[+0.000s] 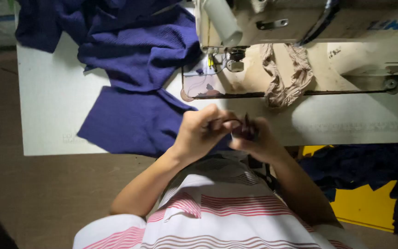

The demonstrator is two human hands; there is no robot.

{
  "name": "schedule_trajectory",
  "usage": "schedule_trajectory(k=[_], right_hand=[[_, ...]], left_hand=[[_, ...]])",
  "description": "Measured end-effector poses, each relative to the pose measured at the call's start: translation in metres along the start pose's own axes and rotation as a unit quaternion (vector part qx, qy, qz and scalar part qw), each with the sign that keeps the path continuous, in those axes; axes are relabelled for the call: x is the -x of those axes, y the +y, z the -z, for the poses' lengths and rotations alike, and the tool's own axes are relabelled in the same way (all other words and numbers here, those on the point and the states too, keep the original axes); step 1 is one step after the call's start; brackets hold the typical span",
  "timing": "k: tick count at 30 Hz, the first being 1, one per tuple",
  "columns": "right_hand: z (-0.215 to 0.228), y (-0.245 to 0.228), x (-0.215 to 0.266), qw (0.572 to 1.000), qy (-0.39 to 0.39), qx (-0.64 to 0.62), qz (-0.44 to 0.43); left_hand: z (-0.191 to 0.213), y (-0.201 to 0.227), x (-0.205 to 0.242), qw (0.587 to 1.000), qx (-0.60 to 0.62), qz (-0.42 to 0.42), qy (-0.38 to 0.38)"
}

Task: Trimming excess threads and aligning blue fabric pieces at a sewing workstation.

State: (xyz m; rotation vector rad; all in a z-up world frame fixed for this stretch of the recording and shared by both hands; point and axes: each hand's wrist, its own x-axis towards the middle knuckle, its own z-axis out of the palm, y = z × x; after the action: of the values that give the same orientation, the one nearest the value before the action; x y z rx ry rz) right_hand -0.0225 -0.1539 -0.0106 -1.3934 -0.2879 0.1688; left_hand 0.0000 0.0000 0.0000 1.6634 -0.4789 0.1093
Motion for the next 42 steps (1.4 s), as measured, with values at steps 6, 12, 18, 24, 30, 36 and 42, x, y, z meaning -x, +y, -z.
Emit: schedule_trajectory(k=[6,12,18,24,30,36,42], right_hand=[[0.083,-0.01,0.074,0.903,0.244,0.335,-0.115],[0.156,-0.001,0.13,0.531,0.122,0.834,-0.093],[0.18,0.046,0.034,0.668,0.234,0.703,0.065],[0.106,0.023,0.013,0.678,0.215,0.703,0.018],[-0.004,0.016,-0.028,0.722,-0.054,0.688,-0.045],[-0.002,0.023,-0.084,0.713,-0.064,0.691,-0.099],[-0.046,-0.016,-0.079,0.721,-0.028,0.692,0.014]], left_hand=[[0.081,-0.007,-0.006,0.865,-0.308,0.02,-0.395],[0.125,0.014,-0.024,0.905,-0.221,0.07,-0.357],[0.112,-0.047,-0.052,0.861,-0.383,0.177,-0.283],[0.133,-0.044,-0.069,0.877,-0.336,0.158,-0.305],[0.146,-0.045,-0.079,0.903,-0.323,0.064,-0.275],[0.161,-0.041,-0.086,0.89,-0.404,0.011,-0.213],[0.159,-0.03,-0.08,0.887,-0.406,-0.033,-0.218]])
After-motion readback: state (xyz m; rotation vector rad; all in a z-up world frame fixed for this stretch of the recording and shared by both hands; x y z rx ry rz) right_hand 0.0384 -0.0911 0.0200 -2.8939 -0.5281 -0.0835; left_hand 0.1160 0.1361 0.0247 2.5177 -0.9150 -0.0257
